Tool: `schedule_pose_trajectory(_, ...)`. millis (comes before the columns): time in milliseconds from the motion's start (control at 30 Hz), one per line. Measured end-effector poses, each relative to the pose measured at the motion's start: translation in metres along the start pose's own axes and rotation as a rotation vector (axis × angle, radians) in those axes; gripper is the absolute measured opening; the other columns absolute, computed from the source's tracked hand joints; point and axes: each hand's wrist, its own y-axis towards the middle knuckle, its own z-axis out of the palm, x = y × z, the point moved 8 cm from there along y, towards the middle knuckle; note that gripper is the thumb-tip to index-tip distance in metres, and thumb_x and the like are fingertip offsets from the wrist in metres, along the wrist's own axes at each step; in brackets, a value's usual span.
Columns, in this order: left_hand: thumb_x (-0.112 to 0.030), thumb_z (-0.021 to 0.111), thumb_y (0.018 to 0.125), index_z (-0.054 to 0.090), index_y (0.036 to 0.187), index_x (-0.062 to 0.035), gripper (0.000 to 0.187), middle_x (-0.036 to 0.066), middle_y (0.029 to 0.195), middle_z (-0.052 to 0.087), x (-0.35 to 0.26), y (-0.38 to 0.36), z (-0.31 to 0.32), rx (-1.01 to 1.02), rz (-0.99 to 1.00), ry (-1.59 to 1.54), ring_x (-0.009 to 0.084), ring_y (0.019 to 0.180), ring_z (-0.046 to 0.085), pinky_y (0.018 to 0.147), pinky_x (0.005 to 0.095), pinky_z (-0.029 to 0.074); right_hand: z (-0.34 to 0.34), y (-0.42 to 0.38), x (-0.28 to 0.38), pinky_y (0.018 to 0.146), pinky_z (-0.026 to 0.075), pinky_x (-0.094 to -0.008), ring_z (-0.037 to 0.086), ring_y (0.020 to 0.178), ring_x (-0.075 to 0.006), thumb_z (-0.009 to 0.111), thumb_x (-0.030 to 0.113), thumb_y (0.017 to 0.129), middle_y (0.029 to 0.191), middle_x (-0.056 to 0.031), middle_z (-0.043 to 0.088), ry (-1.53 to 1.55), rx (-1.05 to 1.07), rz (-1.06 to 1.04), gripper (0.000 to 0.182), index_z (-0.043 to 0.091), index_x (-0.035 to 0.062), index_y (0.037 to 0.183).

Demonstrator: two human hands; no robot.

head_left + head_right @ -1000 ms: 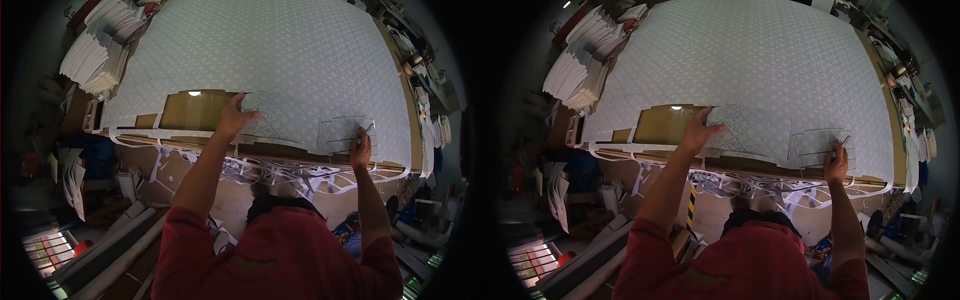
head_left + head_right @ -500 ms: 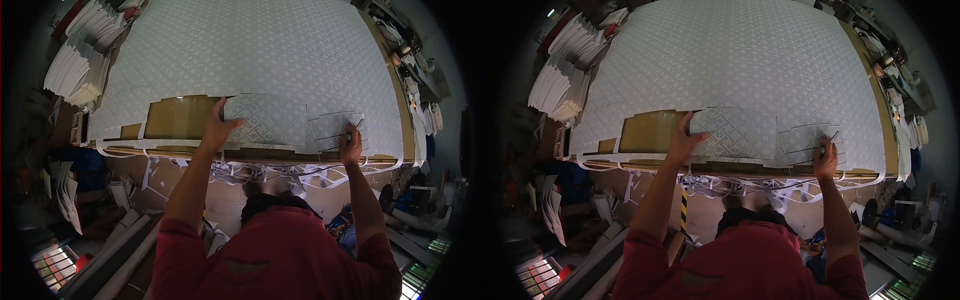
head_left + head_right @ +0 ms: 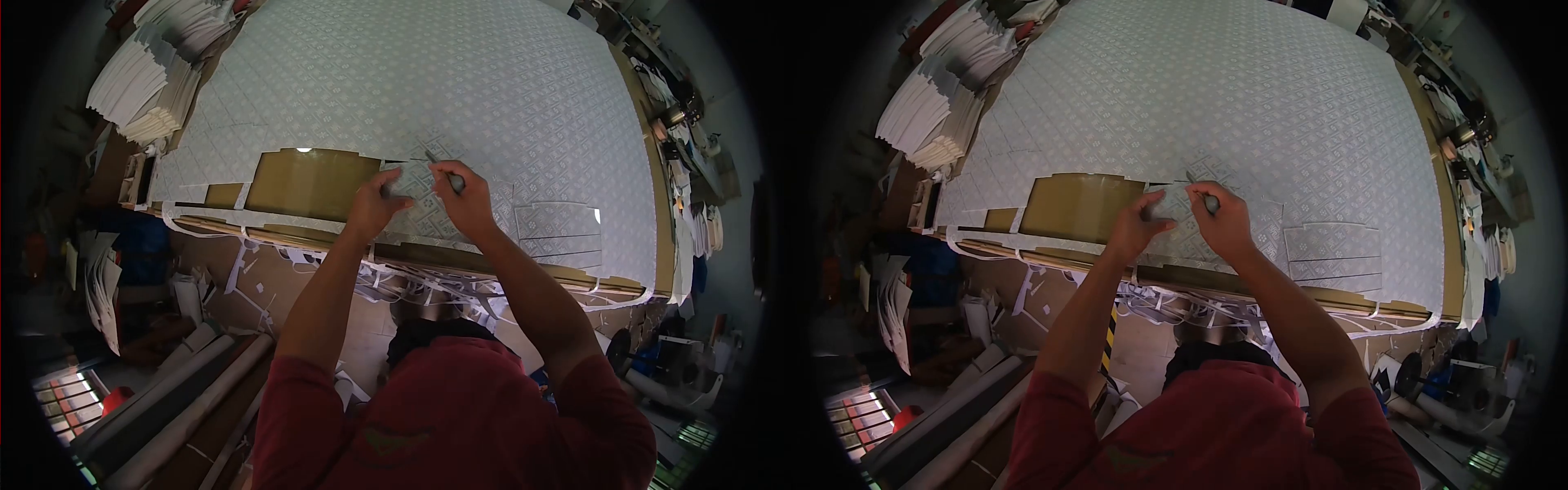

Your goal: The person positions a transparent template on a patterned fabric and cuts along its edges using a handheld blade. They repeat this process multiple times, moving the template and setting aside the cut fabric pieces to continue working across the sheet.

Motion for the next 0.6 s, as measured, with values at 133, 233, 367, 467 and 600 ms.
schedule_pose_trajectory(133, -0.008, 0.092, 0.077, 0.061, 0.141, 0.0021, 0.072, 0.013, 0.125, 0.071, 0.0, 0.001, -0.002, -0.027, -0.006, 0.145, 0.0182, 0.108, 0.066, 0.095, 0.0319, 0.054, 0.024, 0.015, -0.007, 0.07, 0.055, -0.0266, 0.071, 0.079, -0.0114, 0.065, 0.01, 0.1, 0.09, -0.0085, 0.077, 0.038, -0.029, 0.194, 0.018, 0.072, 0.0, 0.114)
schedule_pose_trajectory(233, -0.009, 0.092, 0.078, 0.062, 0.141, 0.001, 0.07, 0.012, 0.122, 0.072, -0.01, -0.004, -0.002, -0.059, 0.028, 0.207, 0.0182, 0.106, 0.066, 0.095, 0.0316, 0.053, 0.027, 0.015, -0.016, 0.068, 0.057, -0.0272, 0.072, 0.078, -0.0121, 0.065, 0.01, 0.1, 0.086, -0.0081, 0.076, 0.007, -0.096, 0.218, 0.018, 0.071, -0.0011, 0.112)
schedule_pose_trajectory(367, -0.012, 0.092, 0.077, 0.062, 0.141, 0.001, 0.072, 0.019, 0.129, 0.072, -0.01, -0.002, -0.002, -0.048, 0.033, 0.217, 0.0249, 0.115, 0.068, 0.101, 0.0357, 0.052, 0.03, 0.011, -0.024, 0.071, 0.057, -0.0276, 0.074, 0.081, -0.0148, 0.064, 0.008, 0.099, 0.089, -0.0101, 0.077, -0.012, -0.099, 0.269, 0.017, 0.07, -0.0019, 0.112)
schedule_pose_trajectory(467, -0.015, 0.093, 0.076, 0.061, 0.142, 0.0011, 0.075, 0.02, 0.131, 0.071, -0.015, -0.004, -0.002, -0.048, 0.037, 0.282, 0.0251, 0.117, 0.068, 0.102, 0.0358, 0.052, 0.032, 0.009, -0.024, 0.073, 0.058, -0.0286, 0.075, 0.083, -0.0167, 0.063, 0.007, 0.099, 0.091, -0.0113, 0.076, -0.005, -0.111, 0.272, 0.016, 0.07, -0.0022, 0.112)
schedule_pose_trajectory(600, -0.017, 0.094, 0.075, 0.06, 0.142, 0.0014, 0.078, 0.021, 0.132, 0.07, -0.018, -0.005, -0.002, -0.029, 0.022, 0.305, 0.0267, 0.118, 0.069, 0.102, 0.0367, 0.052, 0.033, 0.007, -0.024, 0.075, 0.058, -0.0295, 0.076, 0.086, -0.0186, 0.062, 0.004, 0.099, 0.093, -0.0124, 0.076, 0.011, -0.135, 0.276, 0.016, 0.069, -0.003, 0.111)
